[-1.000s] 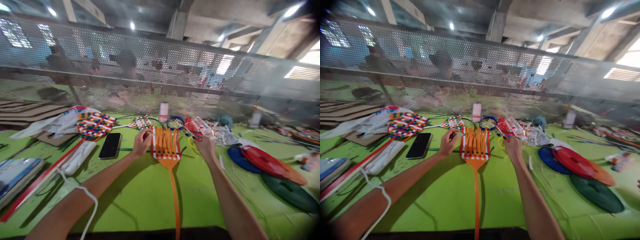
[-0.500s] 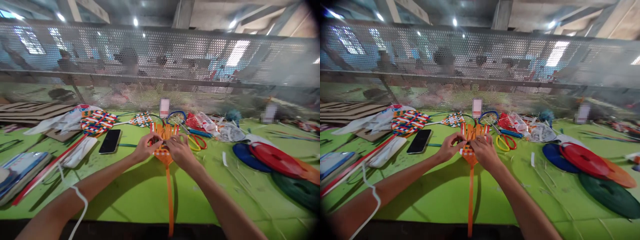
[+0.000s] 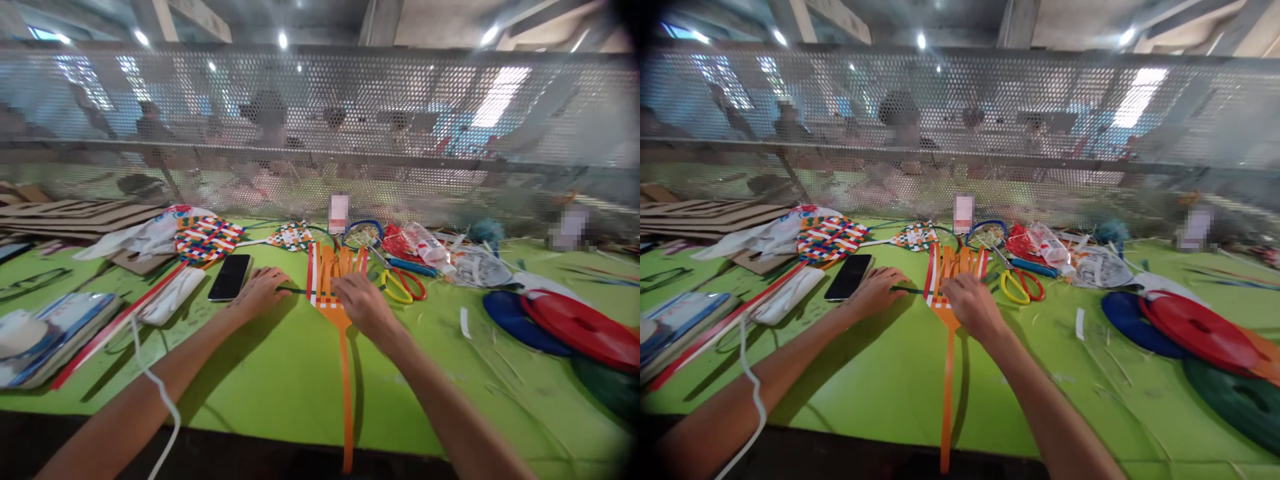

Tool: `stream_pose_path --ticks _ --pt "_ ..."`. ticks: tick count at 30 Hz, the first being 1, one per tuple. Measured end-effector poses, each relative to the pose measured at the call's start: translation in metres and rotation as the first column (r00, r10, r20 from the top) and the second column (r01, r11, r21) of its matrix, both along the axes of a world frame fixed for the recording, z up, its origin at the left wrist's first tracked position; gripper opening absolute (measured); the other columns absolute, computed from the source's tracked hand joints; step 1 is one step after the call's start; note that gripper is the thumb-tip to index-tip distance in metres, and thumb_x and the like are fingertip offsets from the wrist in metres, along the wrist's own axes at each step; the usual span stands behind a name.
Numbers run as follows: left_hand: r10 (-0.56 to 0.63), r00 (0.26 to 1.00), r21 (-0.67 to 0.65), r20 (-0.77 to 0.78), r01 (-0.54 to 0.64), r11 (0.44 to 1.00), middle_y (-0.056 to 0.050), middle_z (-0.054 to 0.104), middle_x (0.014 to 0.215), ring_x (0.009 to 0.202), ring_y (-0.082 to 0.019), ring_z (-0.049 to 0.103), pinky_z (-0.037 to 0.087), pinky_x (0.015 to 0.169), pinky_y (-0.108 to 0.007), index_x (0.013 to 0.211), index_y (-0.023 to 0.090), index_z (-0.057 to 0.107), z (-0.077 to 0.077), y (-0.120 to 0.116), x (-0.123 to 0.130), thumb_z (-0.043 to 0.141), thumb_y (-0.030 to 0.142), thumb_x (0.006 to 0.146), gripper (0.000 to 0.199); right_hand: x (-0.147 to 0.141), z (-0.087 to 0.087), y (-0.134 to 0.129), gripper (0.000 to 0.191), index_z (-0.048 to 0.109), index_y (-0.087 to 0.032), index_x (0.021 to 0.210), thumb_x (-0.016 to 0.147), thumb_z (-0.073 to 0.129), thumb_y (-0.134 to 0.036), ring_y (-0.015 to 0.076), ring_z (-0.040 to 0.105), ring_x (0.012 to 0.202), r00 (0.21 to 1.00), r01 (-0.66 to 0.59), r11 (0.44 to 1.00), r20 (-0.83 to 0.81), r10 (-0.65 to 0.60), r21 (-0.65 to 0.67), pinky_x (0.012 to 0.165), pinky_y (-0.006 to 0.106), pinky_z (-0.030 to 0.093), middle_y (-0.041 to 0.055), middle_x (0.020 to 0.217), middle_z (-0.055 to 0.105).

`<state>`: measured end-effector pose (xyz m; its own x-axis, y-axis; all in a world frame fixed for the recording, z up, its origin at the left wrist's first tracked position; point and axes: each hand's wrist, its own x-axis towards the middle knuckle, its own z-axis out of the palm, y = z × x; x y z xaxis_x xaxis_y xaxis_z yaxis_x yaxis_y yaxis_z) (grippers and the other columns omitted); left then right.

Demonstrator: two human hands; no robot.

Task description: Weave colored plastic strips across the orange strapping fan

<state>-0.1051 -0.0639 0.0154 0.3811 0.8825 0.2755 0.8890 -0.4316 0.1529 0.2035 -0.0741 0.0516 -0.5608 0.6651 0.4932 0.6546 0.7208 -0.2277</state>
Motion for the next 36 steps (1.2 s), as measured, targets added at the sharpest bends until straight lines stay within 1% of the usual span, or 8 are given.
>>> stream_pose_path --ticks 6,18,22,24,26,30,33,36 --pt "0.136 0.991 -0.037 0.007 -0.135 0.99 -0.007 0.068 0.125 0.119 -0.031 0.058 0.037 0.103 -0.044 0.117 0.027 0.069 0.0 0.003 -0.008 0.07 0.059 0.091 0.042 -0.035 -0.018 0.005 0.045 0.063 -0.02 0.142 0.108 0.048 -0.044 0.024 0.067 0.11 0.979 -0.092 0.892 0.123 0.162 -0.443 0.095 0.033 0.049 0.0134 0.123 0.069" --pt "0.048 0.997 -0.188 0.068 -0.034 0.982 -0.005 0.07 0.095 0.098 -0.027 0.063 0.041 0.088 -0.036 0.091 0.021 0.066 0.009 0.002 -0.009 0.072 0.05 0.092 0.029 -0.035 -0.029 0.011 0.047 0.062 -0.018 0.144 0.11 0.04 -0.041 0.0251 0.068 0.11 0.963 -0.018 0.899 0.234 0.133 -0.437 0.097 0.035 0.049 0.0131 0.126 0.069" --pt "0.196 0.972 -0.309 0.127 -0.148 0.939 -0.005 0.073 0.091 0.088 -0.025 0.068 0.044 0.076 -0.032 0.088 0.022 0.07 0.028 -0.001 -0.018 0.078 0.048 0.085 0.027 -0.035 -0.034 0.007 0.05 0.059 -0.022 0.147 0.11 0.033 -0.044 0.0241 0.07 0.102 0.957 0.037 0.92 0.277 0.08 -0.391 0.087 0.033 0.051 0.0118 0.125 0.069" --pt "0.329 0.921 -0.465 0.208 -0.202 0.862 -0.005 0.075 0.088 0.08 -0.024 0.07 0.046 0.067 -0.03 0.089 0.022 0.072 0.041 -0.001 -0.03 0.077 0.056 0.083 0.035 -0.036 -0.035 0.006 0.05 0.058 -0.023 0.148 0.111 0.032 -0.045 0.0237 0.071 0.1 0.953 0.036 0.928 0.293 0.08 -0.372 0.084 0.032 0.051 0.0117 0.125 0.069" --pt "0.406 0.828 -0.631 0.387 -0.084 0.771 -0.007 0.076 0.088 0.071 -0.022 0.072 0.049 0.061 -0.028 0.099 0.02 0.072 0.053 0.0 -0.044 0.076 0.06 0.083 0.044 -0.036 -0.036 0.006 0.05 0.058 -0.023 0.147 0.111 0.032 -0.044 0.0238 0.071 0.099 0.95 0.036 0.935 0.304 0.078 -0.353 0.083 0.032 0.051 0.012 0.126 0.068" --pt "0.549 0.407 -0.678 0.73 0.325 0.659 -0.017 0.072 0.128 0.098 -0.026 0.078 0.061 0.08 -0.032 0.13 0.019 0.062 0.064 0.002 -0.059 0.083 0.046 0.083 0.058 -0.037 -0.036 0.005 0.048 0.057 -0.024 0.147 0.111 0.031 -0.043 0.0237 0.072 0.097 0.945 0.044 0.942 0.32 0.069 -0.331 0.079 0.031 0.052 0.0115 0.125 0.068" --pt "0.542 0.233 -0.576 0.808 0.506 0.641 -0.02 0.066 0.139 0.118 -0.03 0.072 0.06 0.095 -0.035 0.145 0.02 0.051 0.06 0.003 -0.054 0.087 0.022 0.079 0.075 -0.039 -0.035 0.004 0.047 0.058 -0.023 0.145 0.111 0.032 -0.041 0.0235 0.071 0.096 0.943 0.048 0.946 0.328 0.062 -0.319 0.079 0.031 0.052 0.0116 0.121 0.068" --pt "0.495 0.159 -0.506 0.854 0.47 0.723 -0.019 0.067 0.138 0.115 -0.026 0.073 0.061 0.094 -0.032 0.149 0.021 0.046 0.046 0.007 -0.041 0.083 0.008 0.079 0.08 -0.04 -0.035 0.003 0.046 0.058 -0.021 0.145 0.111 0.033 -0.039 0.0236 0.071 0.097 0.943 0.045 0.948 0.326 0.064 -0.316 0.081 0.032 0.053 0.0124 0.122 0.068"
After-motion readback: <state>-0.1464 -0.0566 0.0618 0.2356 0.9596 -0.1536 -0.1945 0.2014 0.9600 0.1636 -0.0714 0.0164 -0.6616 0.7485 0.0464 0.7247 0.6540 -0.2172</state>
